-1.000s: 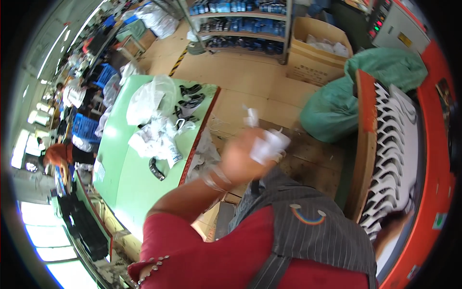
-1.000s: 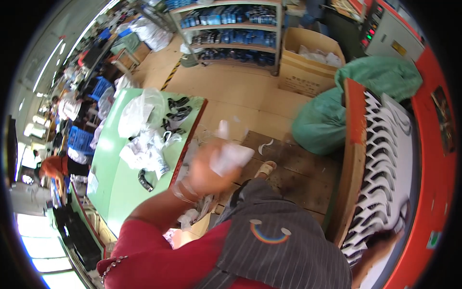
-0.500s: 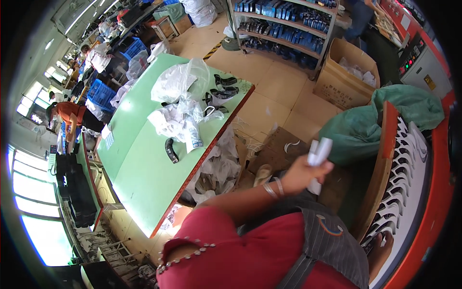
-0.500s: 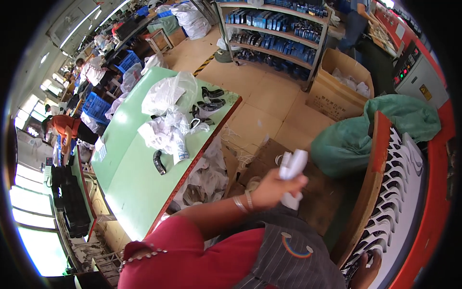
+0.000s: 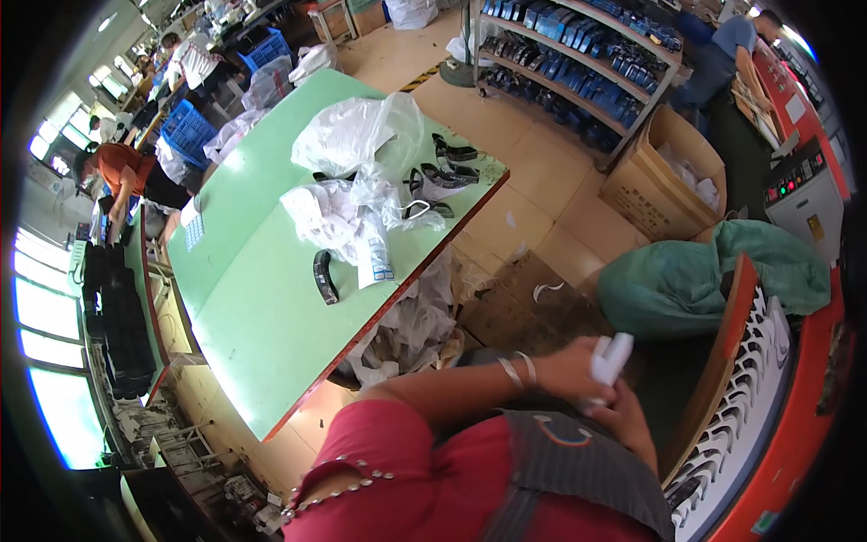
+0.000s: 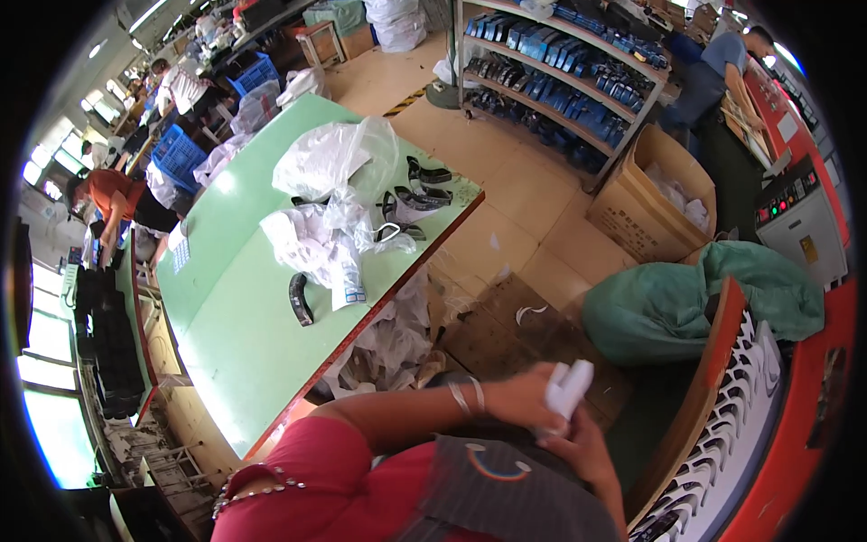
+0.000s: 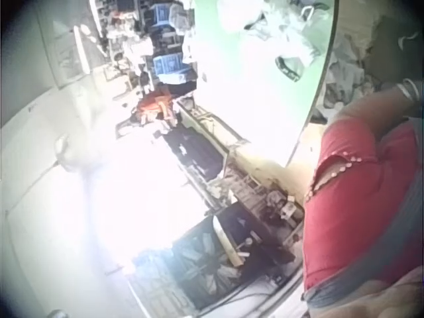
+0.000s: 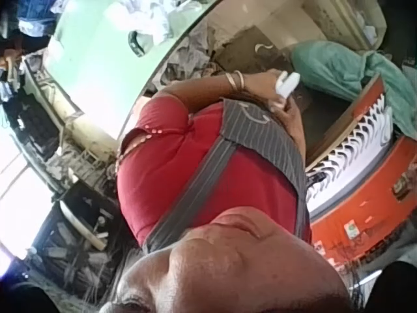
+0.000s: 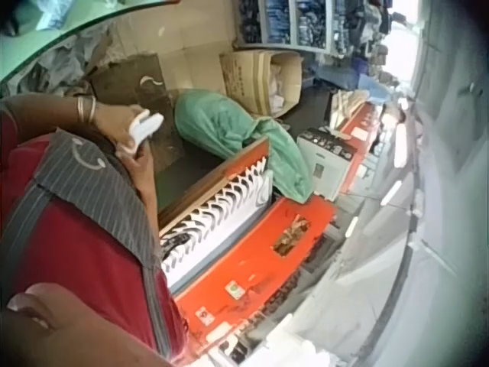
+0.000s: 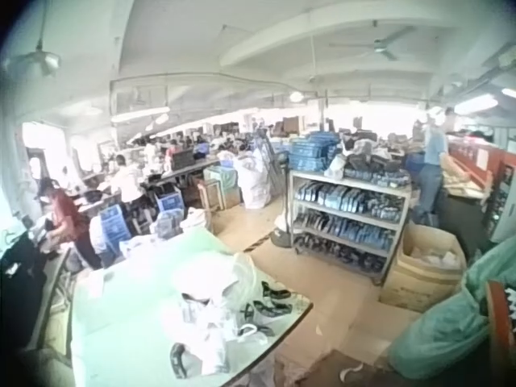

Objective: Manually sort and assemble shoe components using industrial machinery and a hammer.

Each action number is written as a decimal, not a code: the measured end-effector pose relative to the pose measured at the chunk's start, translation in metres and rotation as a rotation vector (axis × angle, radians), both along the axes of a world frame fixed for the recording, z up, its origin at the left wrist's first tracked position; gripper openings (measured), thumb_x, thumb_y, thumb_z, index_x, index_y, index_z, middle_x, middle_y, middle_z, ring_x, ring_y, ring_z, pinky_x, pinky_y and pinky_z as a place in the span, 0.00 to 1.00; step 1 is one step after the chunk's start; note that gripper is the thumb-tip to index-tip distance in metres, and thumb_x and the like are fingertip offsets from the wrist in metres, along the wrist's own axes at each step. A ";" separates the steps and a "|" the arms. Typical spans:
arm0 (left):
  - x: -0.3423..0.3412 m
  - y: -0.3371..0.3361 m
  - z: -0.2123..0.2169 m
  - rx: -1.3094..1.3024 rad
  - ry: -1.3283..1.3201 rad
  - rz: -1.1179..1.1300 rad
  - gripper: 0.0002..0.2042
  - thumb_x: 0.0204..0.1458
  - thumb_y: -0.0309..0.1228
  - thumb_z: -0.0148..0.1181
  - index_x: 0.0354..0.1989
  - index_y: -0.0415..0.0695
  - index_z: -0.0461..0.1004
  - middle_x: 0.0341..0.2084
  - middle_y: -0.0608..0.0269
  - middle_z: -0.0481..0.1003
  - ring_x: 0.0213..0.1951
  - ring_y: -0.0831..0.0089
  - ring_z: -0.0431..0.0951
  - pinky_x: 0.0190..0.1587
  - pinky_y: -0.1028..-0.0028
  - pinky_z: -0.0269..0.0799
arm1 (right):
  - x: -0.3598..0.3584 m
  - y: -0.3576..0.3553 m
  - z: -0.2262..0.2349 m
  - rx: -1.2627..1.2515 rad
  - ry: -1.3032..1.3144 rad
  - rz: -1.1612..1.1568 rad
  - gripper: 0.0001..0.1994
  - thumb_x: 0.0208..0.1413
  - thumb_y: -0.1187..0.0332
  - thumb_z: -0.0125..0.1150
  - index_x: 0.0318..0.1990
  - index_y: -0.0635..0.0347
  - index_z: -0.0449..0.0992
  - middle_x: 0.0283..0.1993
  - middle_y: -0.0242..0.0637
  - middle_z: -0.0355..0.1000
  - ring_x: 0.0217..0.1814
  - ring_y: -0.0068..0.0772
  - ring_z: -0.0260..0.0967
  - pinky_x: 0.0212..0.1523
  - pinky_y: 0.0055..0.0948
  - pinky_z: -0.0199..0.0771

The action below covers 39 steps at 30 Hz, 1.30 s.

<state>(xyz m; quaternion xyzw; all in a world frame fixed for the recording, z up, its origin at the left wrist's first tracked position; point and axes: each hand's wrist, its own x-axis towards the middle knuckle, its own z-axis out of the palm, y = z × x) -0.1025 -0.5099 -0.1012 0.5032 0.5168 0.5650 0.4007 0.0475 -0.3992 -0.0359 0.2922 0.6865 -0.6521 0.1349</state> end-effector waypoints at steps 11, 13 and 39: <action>-0.243 -0.196 -0.175 -1.168 0.765 1.298 0.22 0.41 0.45 0.63 0.41 0.45 0.68 0.40 0.59 0.67 0.47 0.60 0.66 0.47 0.64 0.63 | -0.123 -0.070 -0.026 0.008 -0.218 0.163 0.20 0.51 0.61 0.61 0.47 0.66 0.69 0.40 0.31 0.70 0.40 0.19 0.64 0.42 0.22 0.64; -0.262 -0.211 -0.190 -1.287 0.782 1.264 0.17 0.43 0.40 0.61 0.39 0.46 0.68 0.38 0.60 0.68 0.45 0.60 0.67 0.46 0.64 0.63 | -0.133 -0.077 -0.024 0.043 -0.275 0.209 0.20 0.51 0.61 0.61 0.47 0.66 0.69 0.40 0.31 0.70 0.40 0.19 0.64 0.42 0.22 0.65; -0.328 -0.325 -0.161 -0.537 -0.723 1.432 0.10 0.47 0.17 0.52 0.40 0.34 0.68 0.28 0.58 0.72 0.26 0.72 0.72 0.28 0.76 0.69 | -0.201 -0.088 -0.045 0.117 -0.166 0.401 0.26 0.46 0.51 0.65 0.42 0.65 0.70 0.34 0.37 0.70 0.36 0.24 0.66 0.38 0.27 0.66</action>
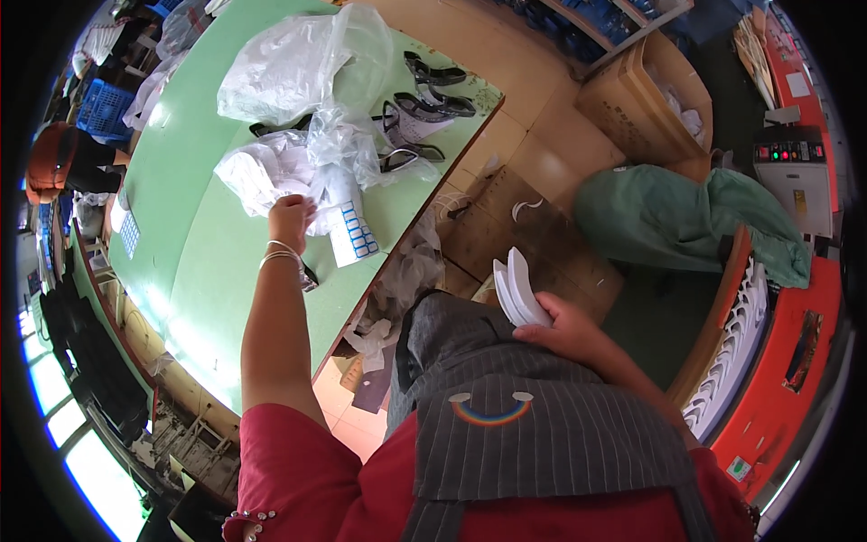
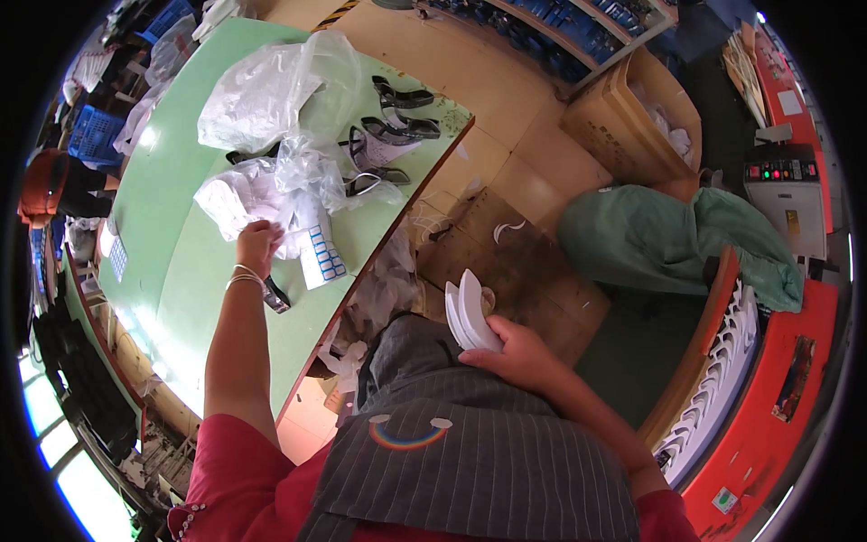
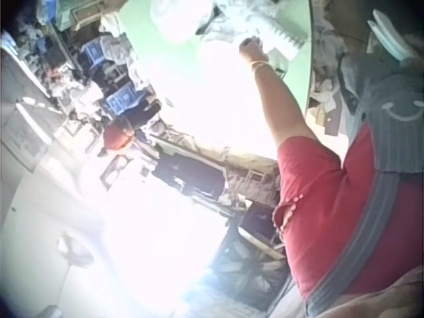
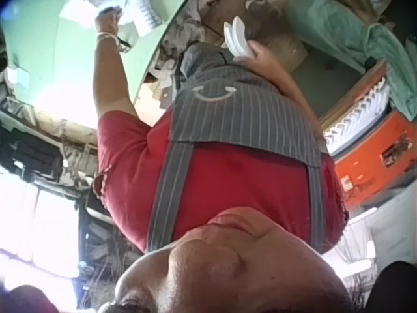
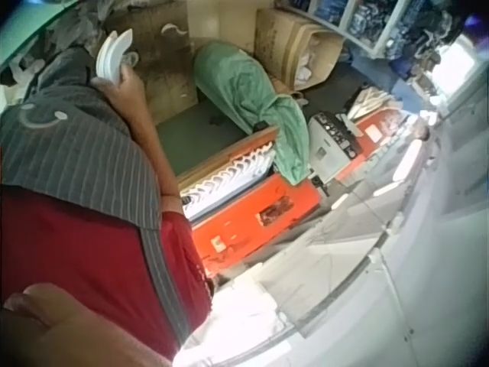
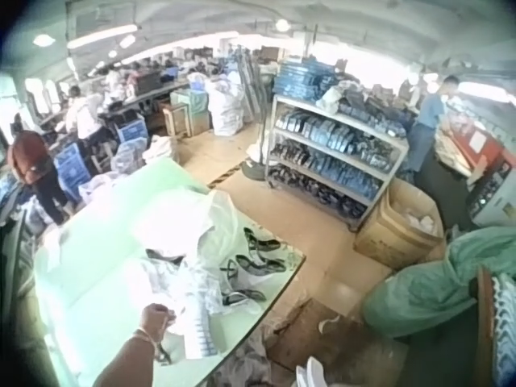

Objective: Manually sort and assemble shoe components using industrial machinery and a hammer.

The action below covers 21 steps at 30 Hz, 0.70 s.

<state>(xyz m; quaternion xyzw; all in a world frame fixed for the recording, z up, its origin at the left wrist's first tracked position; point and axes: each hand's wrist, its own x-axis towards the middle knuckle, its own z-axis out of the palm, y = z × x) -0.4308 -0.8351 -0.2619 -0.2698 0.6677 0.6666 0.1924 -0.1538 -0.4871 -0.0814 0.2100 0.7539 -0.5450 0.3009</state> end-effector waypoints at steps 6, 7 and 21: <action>-0.014 -0.026 0.014 -0.069 0.007 -0.036 0.15 0.44 0.17 0.48 0.44 0.34 0.65 0.32 0.56 0.68 0.26 0.70 0.69 0.33 0.74 0.69 | -0.001 0.001 0.003 0.010 -0.041 0.037 0.29 0.41 0.51 0.68 0.44 0.66 0.70 0.38 0.41 0.72 0.39 0.28 0.69 0.41 0.28 0.66; -0.016 -0.028 0.016 -0.104 -0.011 -0.184 0.18 0.42 0.20 0.51 0.45 0.34 0.64 0.33 0.56 0.68 0.27 0.68 0.69 0.35 0.72 0.69 | -0.001 0.001 0.003 0.006 -0.043 0.039 0.30 0.41 0.51 0.69 0.45 0.66 0.69 0.38 0.42 0.72 0.40 0.29 0.69 0.42 0.28 0.66; -0.051 -0.064 0.107 -0.876 0.591 -0.282 0.12 0.51 0.36 0.52 0.31 0.42 0.78 0.16 0.61 0.72 0.22 0.65 0.71 0.27 0.69 0.64 | -0.003 -0.012 -0.012 0.003 0.162 0.092 0.32 0.38 0.55 0.69 0.48 0.66 0.66 0.41 0.46 0.71 0.43 0.36 0.70 0.44 0.31 0.67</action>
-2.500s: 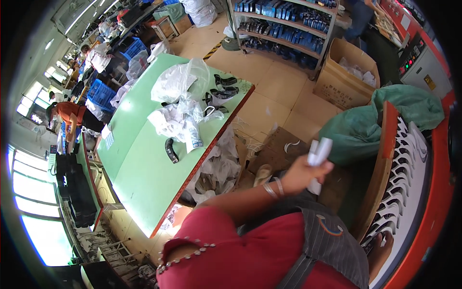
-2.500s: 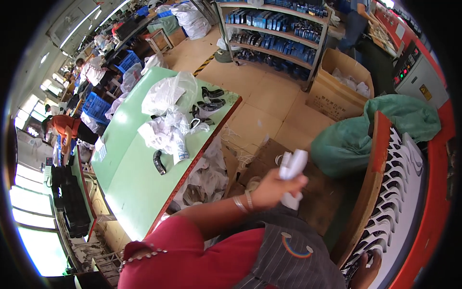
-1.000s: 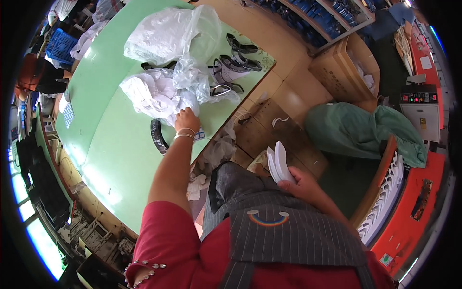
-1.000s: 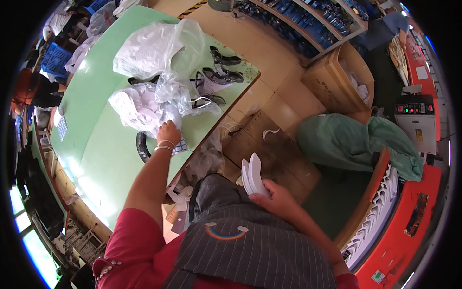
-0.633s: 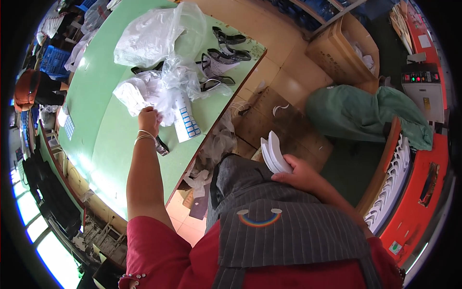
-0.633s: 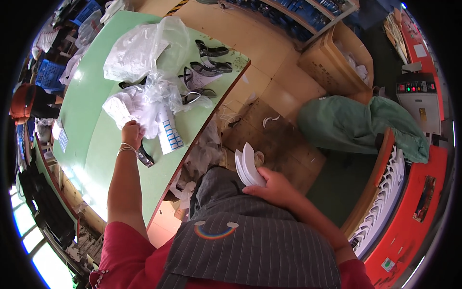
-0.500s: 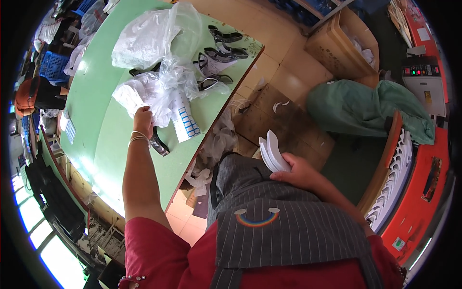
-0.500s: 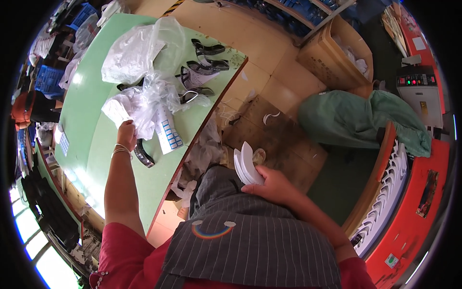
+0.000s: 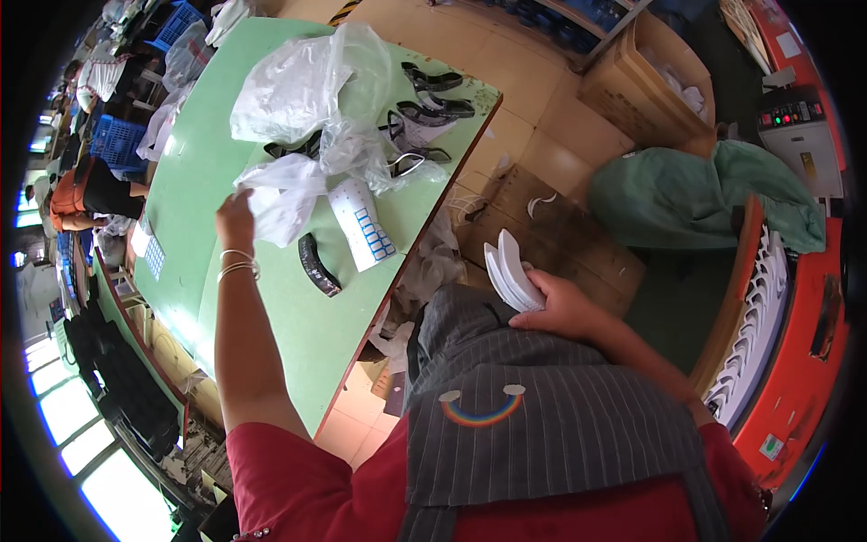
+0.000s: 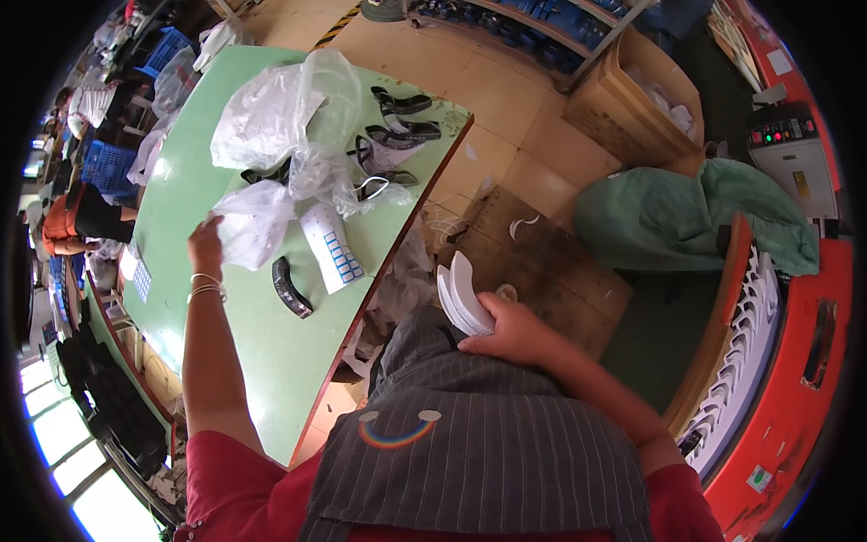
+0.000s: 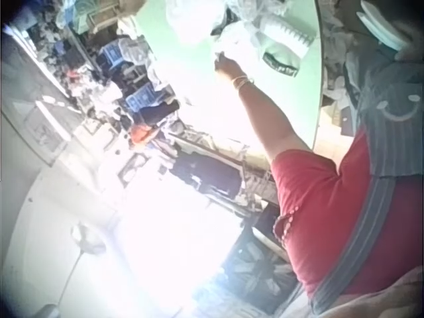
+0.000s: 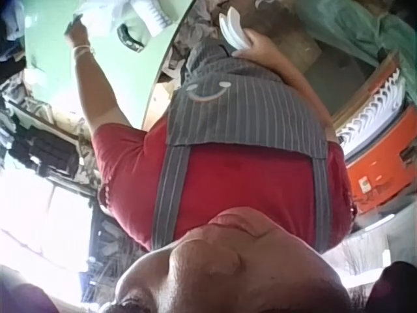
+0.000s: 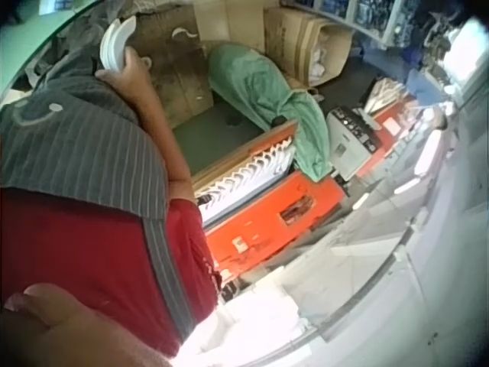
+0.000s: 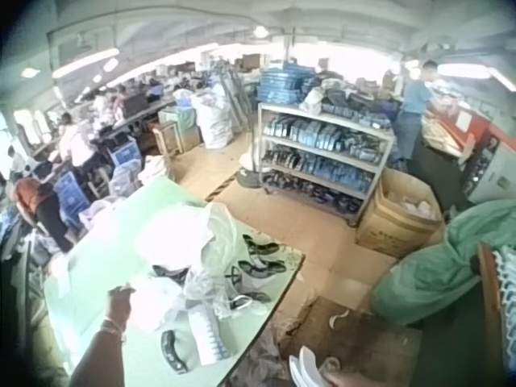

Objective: Manually sort and assemble shoe components using industrial machinery and a hammer.

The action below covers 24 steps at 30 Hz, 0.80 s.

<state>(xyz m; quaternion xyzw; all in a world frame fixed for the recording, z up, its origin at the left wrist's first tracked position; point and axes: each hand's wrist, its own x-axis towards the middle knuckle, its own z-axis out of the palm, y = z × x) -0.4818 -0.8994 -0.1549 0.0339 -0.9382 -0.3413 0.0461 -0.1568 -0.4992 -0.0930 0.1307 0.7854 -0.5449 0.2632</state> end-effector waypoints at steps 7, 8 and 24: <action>0.020 0.015 0.098 0.540 -0.193 0.245 0.13 0.53 0.37 0.51 0.33 0.42 0.78 0.10 0.79 0.52 0.12 0.86 0.50 0.14 0.80 0.44 | -0.056 -0.024 0.043 -0.102 0.134 0.210 0.27 0.43 0.58 0.66 0.46 0.66 0.66 0.38 0.46 0.71 0.40 0.36 0.71 0.41 0.33 0.68; 0.027 0.020 0.109 0.528 -0.204 0.188 0.14 0.53 0.38 0.50 0.33 0.41 0.78 0.10 0.79 0.52 0.12 0.86 0.50 0.14 0.80 0.44 | -0.070 -0.032 0.053 -0.184 0.214 0.280 0.26 0.44 0.58 0.65 0.46 0.66 0.66 0.38 0.46 0.71 0.40 0.37 0.71 0.40 0.33 0.68; 0.153 0.051 0.178 0.739 -0.459 -0.181 0.18 0.60 0.38 0.44 0.41 0.35 0.75 0.11 0.80 0.51 0.13 0.89 0.49 0.15 0.83 0.41 | -0.171 -0.182 0.059 -0.874 -0.459 -0.299 0.12 0.51 0.61 0.59 0.34 0.60 0.67 0.26 0.34 0.62 0.24 0.28 0.59 0.25 0.29 0.65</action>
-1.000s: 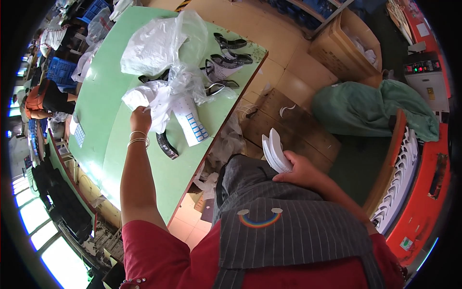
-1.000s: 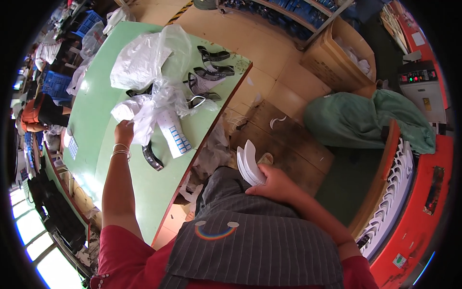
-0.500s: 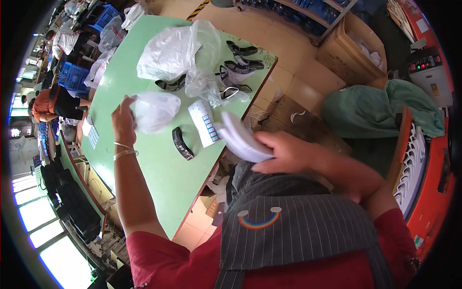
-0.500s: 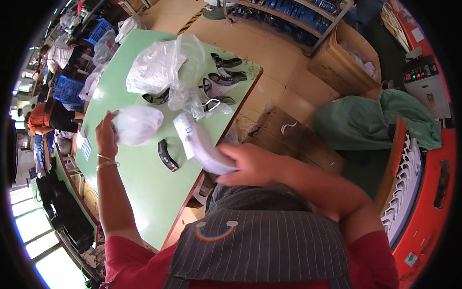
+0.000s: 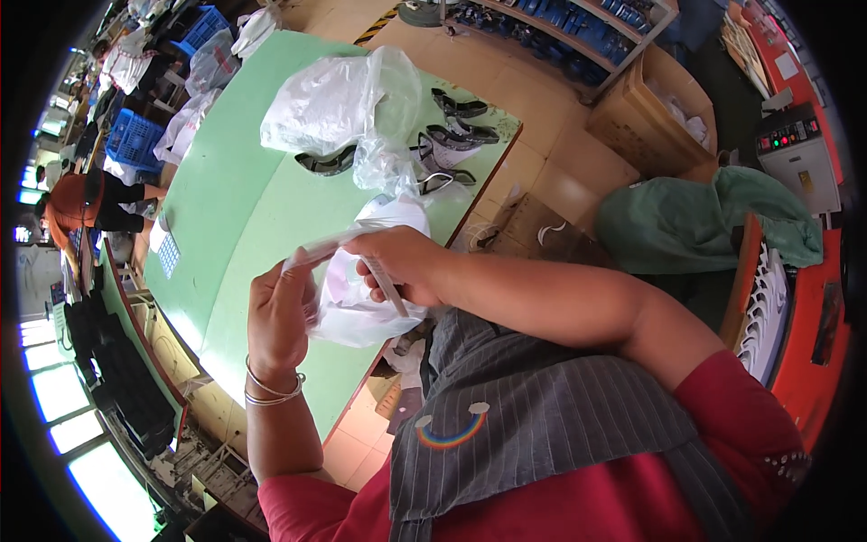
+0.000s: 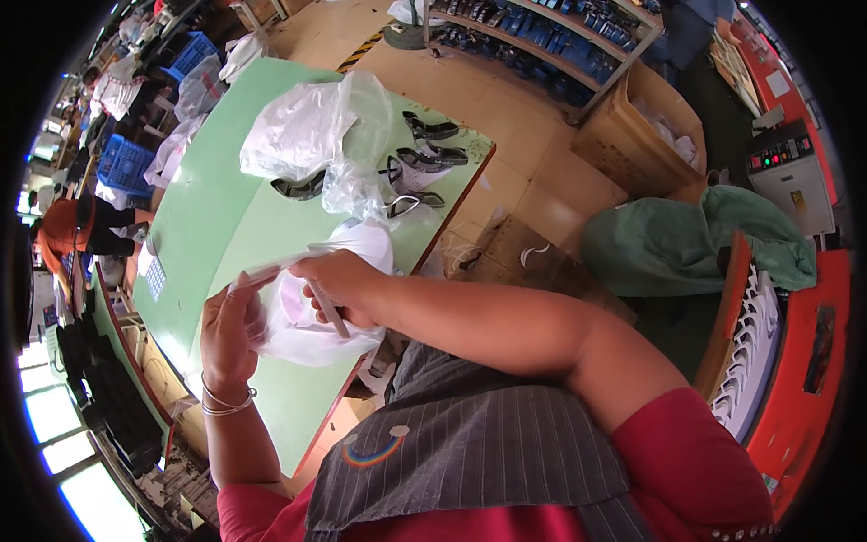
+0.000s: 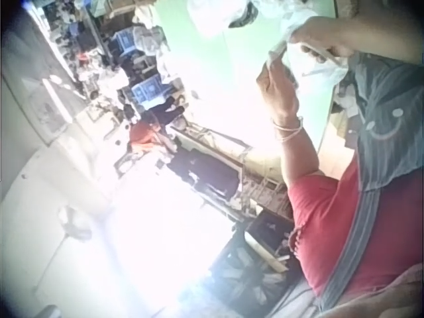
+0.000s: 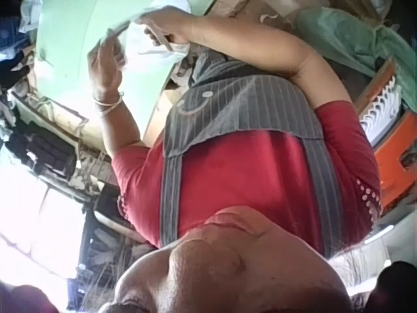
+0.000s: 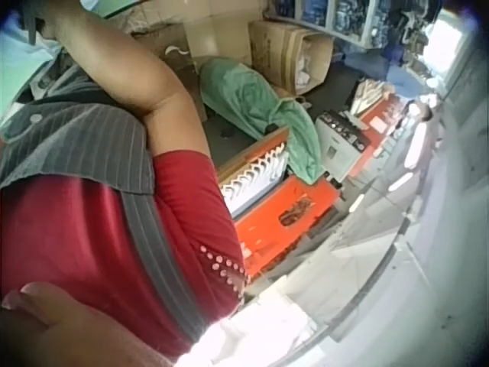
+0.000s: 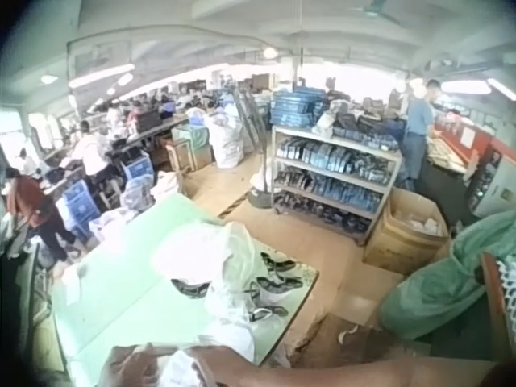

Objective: Manually sort and assemble shoe components using industrial machinery and a hammer.

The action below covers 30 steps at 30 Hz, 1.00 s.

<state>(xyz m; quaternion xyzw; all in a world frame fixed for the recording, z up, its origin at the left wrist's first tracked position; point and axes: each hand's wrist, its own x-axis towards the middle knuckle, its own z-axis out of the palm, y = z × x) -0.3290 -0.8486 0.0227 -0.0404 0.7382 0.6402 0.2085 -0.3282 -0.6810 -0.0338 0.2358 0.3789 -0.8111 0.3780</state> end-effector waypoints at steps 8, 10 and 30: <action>-0.014 0.011 0.015 0.177 -0.020 -0.001 0.18 0.60 0.38 0.43 0.43 0.34 0.73 0.11 0.79 0.51 0.13 0.88 0.49 0.16 0.83 0.44 | -0.012 -0.009 -0.019 0.129 0.250 -0.109 0.16 0.52 0.62 0.57 0.39 0.69 0.69 0.33 0.42 0.69 0.32 0.36 0.69 0.35 0.33 0.71; -0.017 0.022 0.019 0.189 0.022 -0.027 0.18 0.60 0.38 0.43 0.44 0.34 0.72 0.11 0.79 0.51 0.13 0.88 0.49 0.15 0.83 0.44 | -0.026 -0.011 -0.026 0.738 0.529 0.403 0.26 0.50 0.53 0.56 0.41 0.75 0.70 0.40 0.55 0.72 0.37 0.49 0.73 0.42 0.36 0.71; -0.122 -0.123 -0.090 -0.726 0.722 0.477 0.13 0.54 0.41 0.55 0.37 0.46 0.80 0.17 0.75 0.72 0.16 0.86 0.55 0.17 0.79 0.49 | 0.174 0.358 -0.015 2.178 0.629 -0.193 0.23 0.55 0.59 0.55 0.56 0.58 0.65 0.54 0.47 0.66 0.58 0.40 0.62 0.58 0.32 0.58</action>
